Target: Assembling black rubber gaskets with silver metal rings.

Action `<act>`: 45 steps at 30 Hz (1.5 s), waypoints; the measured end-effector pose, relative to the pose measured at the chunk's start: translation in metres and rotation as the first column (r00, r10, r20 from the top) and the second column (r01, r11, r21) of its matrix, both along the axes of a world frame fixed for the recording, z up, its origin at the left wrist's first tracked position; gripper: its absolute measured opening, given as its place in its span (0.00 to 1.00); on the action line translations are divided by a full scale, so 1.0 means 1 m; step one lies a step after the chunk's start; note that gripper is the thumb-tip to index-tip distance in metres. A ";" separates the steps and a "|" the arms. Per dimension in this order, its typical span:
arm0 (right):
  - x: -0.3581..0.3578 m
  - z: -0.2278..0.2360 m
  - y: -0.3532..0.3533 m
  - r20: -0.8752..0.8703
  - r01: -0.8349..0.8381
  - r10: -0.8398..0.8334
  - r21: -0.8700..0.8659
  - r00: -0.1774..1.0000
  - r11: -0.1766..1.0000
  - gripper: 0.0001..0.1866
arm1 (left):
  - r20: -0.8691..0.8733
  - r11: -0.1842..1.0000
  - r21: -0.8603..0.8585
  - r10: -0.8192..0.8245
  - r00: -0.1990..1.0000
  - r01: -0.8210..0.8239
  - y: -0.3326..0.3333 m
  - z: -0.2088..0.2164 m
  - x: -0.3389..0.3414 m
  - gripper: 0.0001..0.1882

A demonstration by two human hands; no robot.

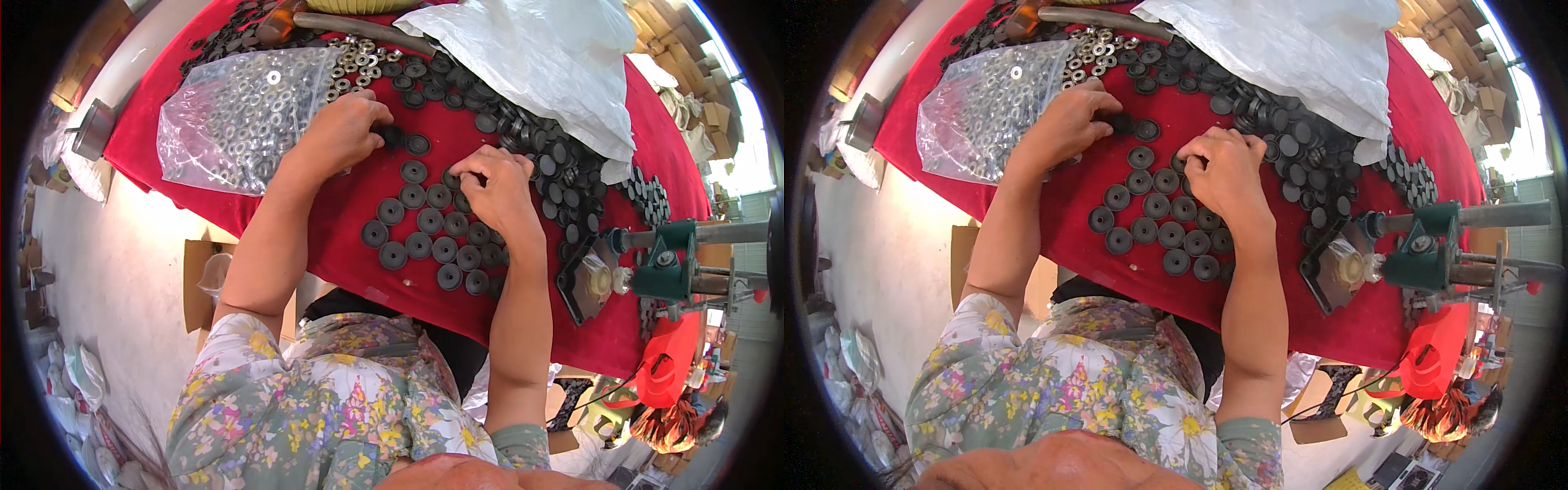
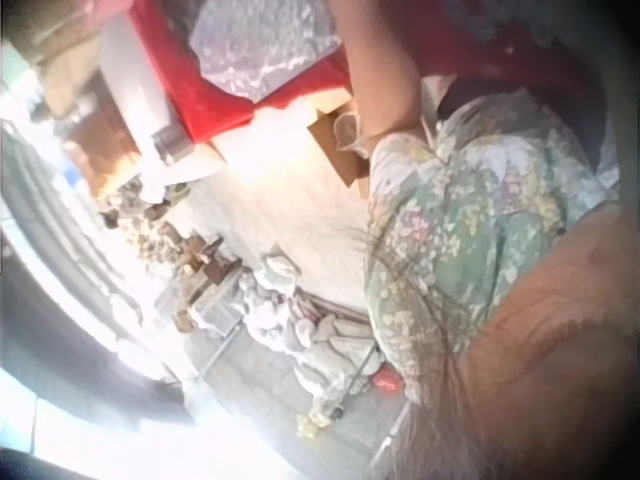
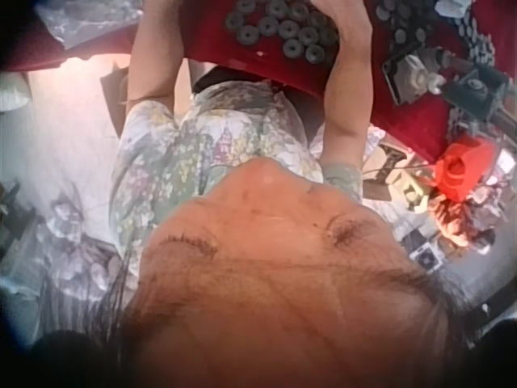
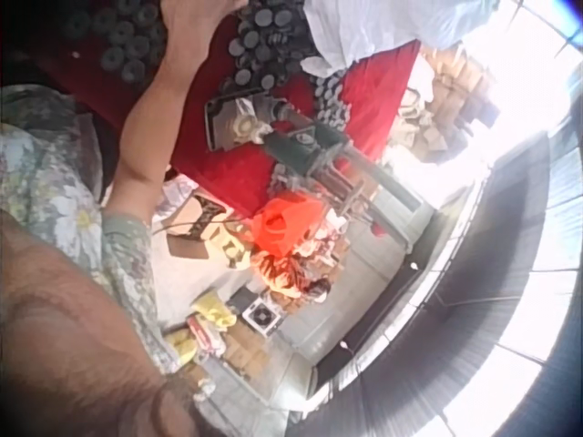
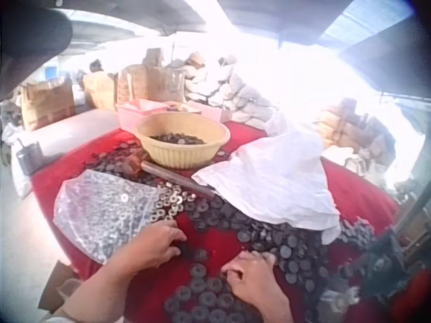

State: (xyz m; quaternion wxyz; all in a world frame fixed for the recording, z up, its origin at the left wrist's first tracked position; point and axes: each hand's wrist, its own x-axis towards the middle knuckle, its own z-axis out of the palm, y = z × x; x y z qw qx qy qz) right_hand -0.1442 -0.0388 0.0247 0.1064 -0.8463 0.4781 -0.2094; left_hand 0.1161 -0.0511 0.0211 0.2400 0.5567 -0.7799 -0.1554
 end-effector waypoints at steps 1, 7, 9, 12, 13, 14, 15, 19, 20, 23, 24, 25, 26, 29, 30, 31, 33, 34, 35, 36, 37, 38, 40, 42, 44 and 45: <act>0.002 -0.002 -0.001 0.028 0.023 -0.022 -0.038 0.999 0.999 0.06 | -0.031 1.000 -0.008 0.020 0.999 -0.021 -0.002 -0.002 0.000 0.17; 0.015 -0.006 0.001 0.110 0.005 0.006 -0.103 0.994 0.995 0.10 | -0.293 0.979 -0.112 0.134 0.947 -0.173 -0.006 -0.002 0.003 0.16; 0.020 -0.007 0.005 0.137 -0.048 0.065 -0.121 0.988 0.992 0.14 | -0.280 0.973 -0.109 0.165 0.946 -0.202 -0.004 0.004 0.007 0.16; 0.025 -0.008 0.009 0.030 -0.129 0.131 -0.059 0.991 0.990 0.22 | -0.246 0.981 -0.029 0.176 0.953 -0.189 0.001 0.010 0.017 0.16; 0.025 -0.008 0.009 0.033 -0.132 0.135 -0.059 0.990 0.989 0.22 | -0.227 0.987 0.051 0.157 0.961 -0.150 0.003 0.012 0.019 0.16; 0.025 -0.008 0.009 0.006 -0.136 0.136 -0.048 0.991 0.990 0.22 | -0.224 0.987 0.050 0.160 0.961 -0.153 0.006 0.014 0.020 0.16; 0.025 -0.009 0.008 -0.021 -0.138 0.137 -0.037 0.990 0.990 0.23 | -0.111 0.992 0.032 0.129 0.985 -0.126 0.008 0.016 0.020 0.16; 0.028 -0.011 0.008 -0.050 -0.100 0.097 -0.068 0.994 0.993 0.24 | 0.051 0.998 0.011 0.058 0.997 -0.059 0.009 0.016 0.013 0.22; 0.028 -0.014 0.007 -0.059 -0.085 0.079 -0.105 0.995 0.991 0.25 | 0.050 0.998 0.007 0.054 0.997 -0.055 0.009 0.013 0.008 0.22; 0.028 -0.017 0.007 -0.045 -0.069 0.063 -0.136 0.997 0.988 0.25 | -0.040 0.994 -0.106 0.030 0.999 -0.034 0.009 0.002 -0.012 0.26; 0.029 -0.017 0.007 -0.023 -0.070 0.067 -0.126 0.997 0.990 0.25 | -0.043 0.993 -0.116 0.025 0.999 -0.030 0.010 0.001 -0.019 0.27; 0.029 -0.015 0.008 -0.022 -0.068 0.066 -0.130 0.998 0.989 0.25 | -0.046 0.992 -0.125 0.022 0.999 -0.028 0.010 -0.001 -0.024 0.28; 0.030 -0.014 0.007 -0.022 -0.072 0.070 -0.117 0.997 0.990 0.26 | -0.047 0.990 -0.138 0.012 0.999 -0.018 0.008 -0.007 -0.026 0.24; 0.032 -0.009 0.007 -0.039 -0.067 0.064 -0.077 0.997 0.995 0.27 | -0.008 0.995 -0.101 0.010 1.000 -0.010 0.004 -0.010 -0.029 0.22; 0.033 -0.008 0.007 -0.057 -0.061 0.058 -0.045 0.997 0.997 0.27 | -0.006 0.994 -0.105 0.009 1.000 -0.009 0.002 -0.013 -0.028 0.22; 0.034 -0.008 0.006 -0.055 -0.059 0.056 -0.049 0.997 0.997 0.27 | 0.000 0.991 -0.129 0.043 0.999 -0.042 -0.001 -0.017 -0.027 0.20; 0.036 -0.014 0.002 -0.056 -0.094 0.090 -0.072 0.994 0.993 0.28 | 0.008 0.985 -0.156 0.076 0.997 -0.074 -0.006 -0.025 -0.027 0.19; 0.034 -0.020 -0.002 -0.053 -0.089 0.085 -0.076 0.995 0.993 0.28 | -0.024 0.961 -0.224 0.161 0.987 -0.162 -0.008 -0.026 -0.029 0.19; 0.033 -0.025 -0.005 0.020 -0.117 0.121 -0.125 0.992 0.985 0.27 | -0.062 0.925 -0.287 0.242 0.968 -0.249 -0.010 -0.026 -0.032 0.19; 0.031 -0.030 -0.007 0.090 -0.141 0.159 -0.174 0.983 0.975 0.27 | -0.060 0.926 -0.290 0.236 0.970 -0.244 -0.013 -0.027 -0.033 0.19; 0.030 -0.030 -0.008 0.094 -0.142 0.160 -0.176 0.983 0.974 0.27 | -0.106 0.898 -0.325 0.277 0.955 -0.296 -0.014 -0.026 -0.034 0.19; 0.027 -0.028 -0.009 0.101 -0.081 0.095 -0.134 0.990 0.988 0.26 | -0.153 0.867 -0.357 0.314 0.937 -0.348 -0.017 -0.026 -0.035 0.20; 0.020 -0.024 -0.011 0.128 0.015 0.003 -0.139 0.992 0.990 0.23 | -0.119 0.869 -0.418 0.238 0.964 -0.266 -0.022 -0.027 -0.031 0.21; 0.013 -0.020 -0.014 0.131 0.077 -0.057 -0.147 0.990 0.986 0.22 | -0.090 0.858 -0.479 0.159 0.983 -0.183 -0.024 -0.028 -0.031 0.21; 0.009 -0.019 -0.019 0.169 0.147 -0.118 -0.168 0.979 0.975 0.18 | 0.038 0.899 -0.433 0.084 0.996 -0.059 -0.021 -0.025 -0.041 0.22; 0.009 -0.018 -0.023 0.166 0.148 -0.119 -0.173 0.979 0.974 0.18 | 0.035 0.897 -0.437 0.082 0.996 -0.059 -0.019 -0.024 -0.042 0.22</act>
